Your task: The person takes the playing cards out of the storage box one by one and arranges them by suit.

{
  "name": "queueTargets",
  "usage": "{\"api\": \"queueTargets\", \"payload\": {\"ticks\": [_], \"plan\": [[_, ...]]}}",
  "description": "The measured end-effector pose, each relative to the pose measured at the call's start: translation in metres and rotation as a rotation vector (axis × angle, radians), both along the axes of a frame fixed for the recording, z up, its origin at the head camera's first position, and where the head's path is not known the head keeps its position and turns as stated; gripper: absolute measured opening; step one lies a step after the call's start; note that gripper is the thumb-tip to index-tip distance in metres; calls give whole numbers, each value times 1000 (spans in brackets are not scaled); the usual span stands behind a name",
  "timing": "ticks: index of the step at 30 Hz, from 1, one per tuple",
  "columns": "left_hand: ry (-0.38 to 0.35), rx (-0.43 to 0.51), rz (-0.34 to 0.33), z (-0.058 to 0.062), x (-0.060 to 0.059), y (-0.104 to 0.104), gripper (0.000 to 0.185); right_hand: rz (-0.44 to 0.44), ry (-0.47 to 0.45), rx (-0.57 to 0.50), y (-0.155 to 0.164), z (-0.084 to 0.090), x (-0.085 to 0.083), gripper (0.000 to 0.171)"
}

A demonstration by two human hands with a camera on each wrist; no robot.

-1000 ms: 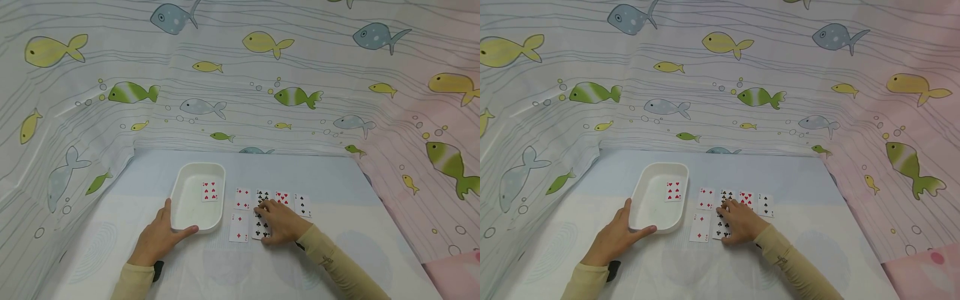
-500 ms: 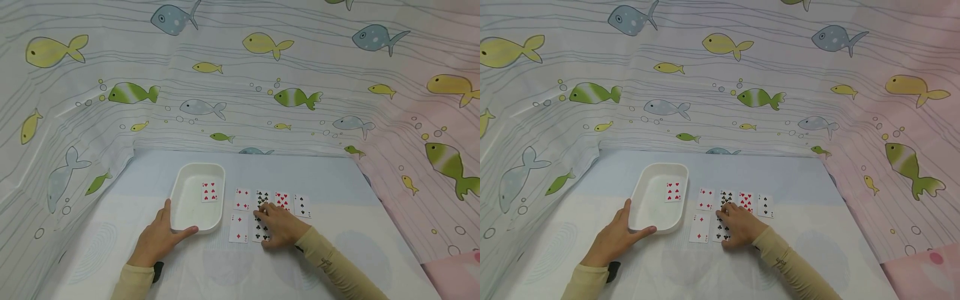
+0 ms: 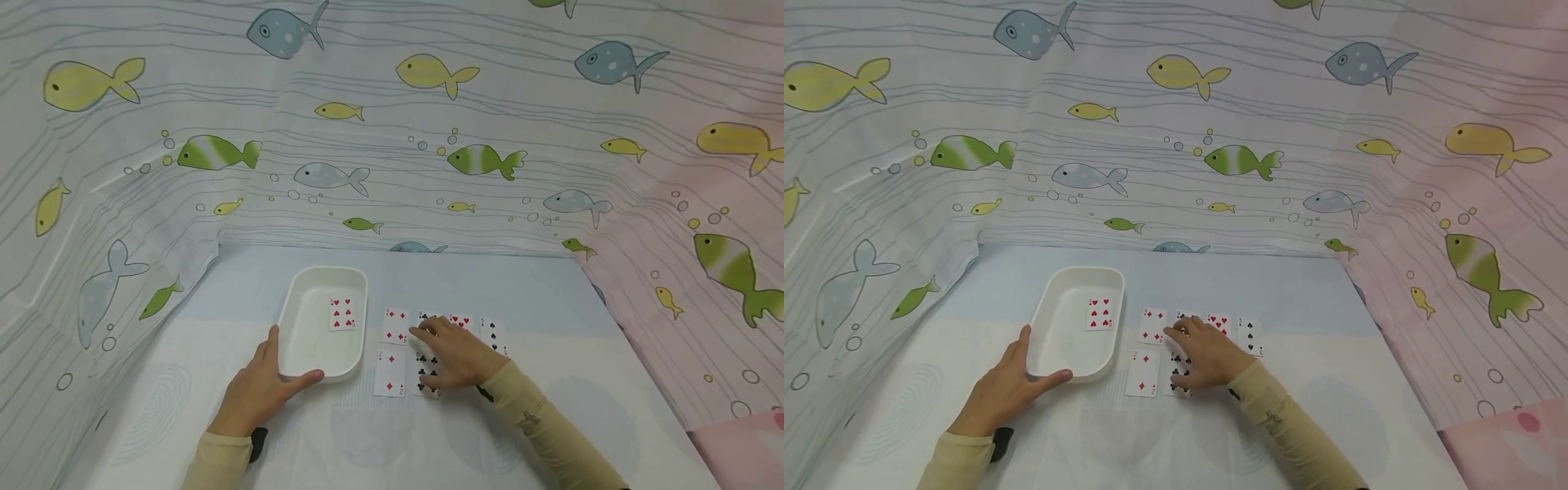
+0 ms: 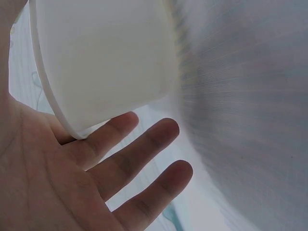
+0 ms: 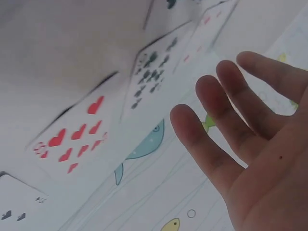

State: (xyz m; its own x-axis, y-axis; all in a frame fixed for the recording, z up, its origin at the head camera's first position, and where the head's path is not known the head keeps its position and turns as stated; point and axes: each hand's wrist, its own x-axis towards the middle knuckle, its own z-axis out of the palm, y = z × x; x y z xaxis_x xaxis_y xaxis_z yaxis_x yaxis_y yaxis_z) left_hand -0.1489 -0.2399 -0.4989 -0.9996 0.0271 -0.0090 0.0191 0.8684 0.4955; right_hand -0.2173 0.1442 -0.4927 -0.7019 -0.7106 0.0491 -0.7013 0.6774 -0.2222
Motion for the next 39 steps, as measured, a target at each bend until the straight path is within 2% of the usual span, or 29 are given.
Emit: {"api": "queueTargets", "payload": {"ticks": [9, 16, 28, 35, 39], "plan": [[-2, -1, -2, 0, -1, 0, 132, -48, 64, -165, -16, 12, -18, 66], [-2, 1, 0, -2, -1, -1, 132, -41, 107, -197, -39, 16, -31, 65], [-24, -1, 5, -2, -3, -1, 133, -27, 163, -150, -90, 31, -70, 75], [-15, -4, -1, -2, -3, -1, 133, -1, 74, -126, -118, 36, -91, 78], [-9, -7, -2, -3, -3, -1, 133, -11, 33, -58, -132, 39, -98, 81]]}}
